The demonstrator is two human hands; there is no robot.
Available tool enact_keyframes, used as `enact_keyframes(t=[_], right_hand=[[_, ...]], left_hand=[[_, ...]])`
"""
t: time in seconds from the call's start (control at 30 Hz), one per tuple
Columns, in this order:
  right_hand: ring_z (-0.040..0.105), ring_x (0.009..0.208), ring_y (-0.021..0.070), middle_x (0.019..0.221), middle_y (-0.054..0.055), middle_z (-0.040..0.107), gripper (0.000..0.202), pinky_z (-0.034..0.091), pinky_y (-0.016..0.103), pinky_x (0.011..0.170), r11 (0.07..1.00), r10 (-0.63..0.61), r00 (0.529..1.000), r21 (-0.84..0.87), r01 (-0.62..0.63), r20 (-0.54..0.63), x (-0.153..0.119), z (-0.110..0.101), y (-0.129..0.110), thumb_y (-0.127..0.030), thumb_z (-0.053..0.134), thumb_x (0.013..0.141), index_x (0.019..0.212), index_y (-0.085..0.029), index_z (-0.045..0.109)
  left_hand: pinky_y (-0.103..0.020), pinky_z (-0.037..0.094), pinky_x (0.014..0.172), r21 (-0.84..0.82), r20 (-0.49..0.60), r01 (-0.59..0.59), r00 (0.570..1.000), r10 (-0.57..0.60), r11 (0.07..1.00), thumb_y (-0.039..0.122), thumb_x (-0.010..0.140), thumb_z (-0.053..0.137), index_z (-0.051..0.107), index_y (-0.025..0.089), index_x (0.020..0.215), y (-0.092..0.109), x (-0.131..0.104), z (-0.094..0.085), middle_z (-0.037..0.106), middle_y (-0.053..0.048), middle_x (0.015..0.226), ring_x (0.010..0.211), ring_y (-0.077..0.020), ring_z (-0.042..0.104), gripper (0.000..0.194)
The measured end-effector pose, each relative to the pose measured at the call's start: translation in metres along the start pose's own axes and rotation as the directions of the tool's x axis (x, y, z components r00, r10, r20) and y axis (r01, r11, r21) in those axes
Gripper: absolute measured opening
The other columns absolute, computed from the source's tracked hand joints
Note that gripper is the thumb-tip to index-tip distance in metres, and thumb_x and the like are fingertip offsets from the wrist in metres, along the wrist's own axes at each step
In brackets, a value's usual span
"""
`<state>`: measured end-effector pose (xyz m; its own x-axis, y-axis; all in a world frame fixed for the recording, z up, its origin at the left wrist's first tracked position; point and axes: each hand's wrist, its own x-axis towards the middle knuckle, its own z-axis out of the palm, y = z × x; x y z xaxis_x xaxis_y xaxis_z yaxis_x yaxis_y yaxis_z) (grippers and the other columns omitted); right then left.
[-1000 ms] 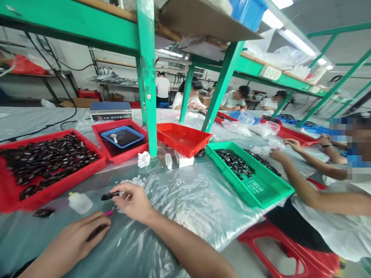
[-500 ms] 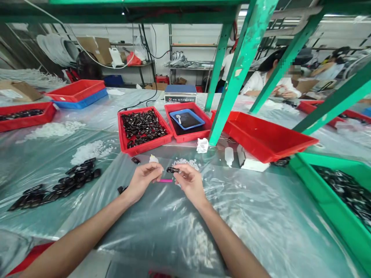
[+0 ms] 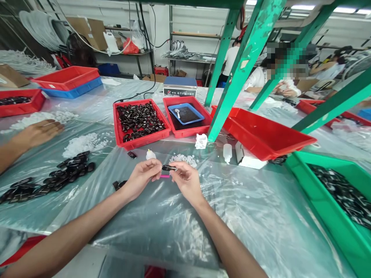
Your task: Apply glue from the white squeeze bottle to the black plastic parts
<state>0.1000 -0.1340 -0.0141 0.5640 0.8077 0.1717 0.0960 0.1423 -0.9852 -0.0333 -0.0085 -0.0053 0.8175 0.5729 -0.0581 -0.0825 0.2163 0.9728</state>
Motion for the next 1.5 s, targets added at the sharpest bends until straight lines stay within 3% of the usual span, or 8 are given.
enact_keyframes(t=[0.17,0.43,0.7,0.83,0.97,1.17,1.33,1.5], right_hand=[[0.057,0.053,0.014,0.071,0.002,0.068,0.025,0.048,0.028,0.049,0.998,0.002,1.0,-0.057,-0.003,-0.018,-0.002,-0.001,0.002,-0.04,0.075,0.084,0.1,-0.021,0.073],[0.061,0.059,0.0159,0.081,0.005,0.071,0.027,0.055,0.031,0.059,0.969,-0.11,0.994,-0.223,0.11,0.013,-0.006,0.002,0.005,-0.04,0.073,0.088,0.108,-0.021,0.071],[0.059,0.052,0.0157,0.078,0.004,0.071,0.038,0.055,0.03,0.055,0.929,-0.252,0.968,-0.279,0.241,-0.003,-0.001,-0.002,0.021,-0.046,0.069,0.09,0.12,-0.022,0.067],[0.057,0.051,0.0161,0.072,0.003,0.067,0.032,0.051,0.027,0.047,0.918,-0.284,0.957,-0.273,0.289,0.059,-0.005,0.002,0.023,-0.046,0.065,0.093,0.114,-0.023,0.069],[0.053,0.051,0.0159,0.066,0.001,0.062,0.029,0.049,0.027,0.047,0.916,-0.302,0.949,-0.25,0.314,0.089,-0.006,0.007,0.019,-0.046,0.06,0.095,0.112,-0.023,0.068],[0.053,0.05,0.0161,0.061,-0.001,0.059,0.032,0.047,0.028,0.049,0.925,-0.293,0.956,-0.258,0.28,-0.01,-0.002,0.006,0.016,-0.049,0.061,0.093,0.106,-0.02,0.068],[0.053,0.052,0.0157,0.06,-0.002,0.058,0.03,0.046,0.029,0.053,0.942,-0.253,0.967,-0.232,0.242,-0.016,-0.001,0.006,0.017,-0.045,0.061,0.093,0.106,-0.019,0.067],[0.052,0.055,0.0148,0.061,-0.003,0.054,0.026,0.044,0.027,0.054,0.945,-0.239,0.971,-0.227,0.234,0.008,-0.004,0.009,0.016,-0.04,0.058,0.095,0.108,-0.019,0.066]], left_hand=[[-0.02,0.03,0.052,0.026,0.044,0.118,0.992,-0.119,0.993,0.052,0.083,0.075,0.065,0.016,0.091,-0.003,-0.001,0.0,0.057,0.001,0.066,0.058,-0.0087,0.049,0.037],[-0.025,0.045,0.064,0.553,0.092,-0.326,0.939,0.333,0.767,0.036,0.093,0.062,0.071,0.016,0.098,-0.001,0.0,-0.001,0.07,-0.004,0.08,0.069,-0.0144,0.06,0.023],[-0.025,0.047,0.066,0.732,-0.066,-0.261,0.892,0.446,0.63,0.035,0.091,0.064,0.074,0.017,0.096,0.005,-0.045,-0.022,0.072,-0.005,0.08,0.068,-0.0148,0.062,0.021],[-0.029,0.049,0.071,0.795,-0.496,0.077,0.655,0.57,0.602,0.038,0.092,0.059,0.074,0.018,0.094,-0.002,-0.088,-0.087,0.072,-0.004,0.081,0.074,-0.0181,0.064,0.025],[-0.036,0.05,0.08,0.79,-0.612,0.322,0.449,0.651,0.521,0.046,0.088,0.059,0.072,0.017,0.091,0.019,-0.102,-0.166,0.071,-0.008,0.081,0.081,-0.024,0.065,0.031],[-0.045,0.049,0.098,0.859,-0.51,0.329,0.497,0.702,0.392,0.045,0.091,0.056,0.07,0.017,0.105,0.045,-0.099,-0.182,0.073,-0.014,0.106,0.104,-0.0294,0.066,0.034],[-0.04,0.053,0.097,0.957,-0.162,0.039,0.892,0.422,0.287,0.034,0.094,0.055,0.068,0.017,0.119,0.018,-0.094,-0.135,0.071,-0.013,0.117,0.109,-0.0269,0.067,0.033],[-0.044,0.048,0.11,0.991,-0.009,-0.034,0.951,0.309,0.133,0.017,0.095,0.045,0.064,0.02,0.133,-0.007,-0.096,-0.104,0.067,-0.012,0.132,0.124,-0.0264,0.061,0.042]])
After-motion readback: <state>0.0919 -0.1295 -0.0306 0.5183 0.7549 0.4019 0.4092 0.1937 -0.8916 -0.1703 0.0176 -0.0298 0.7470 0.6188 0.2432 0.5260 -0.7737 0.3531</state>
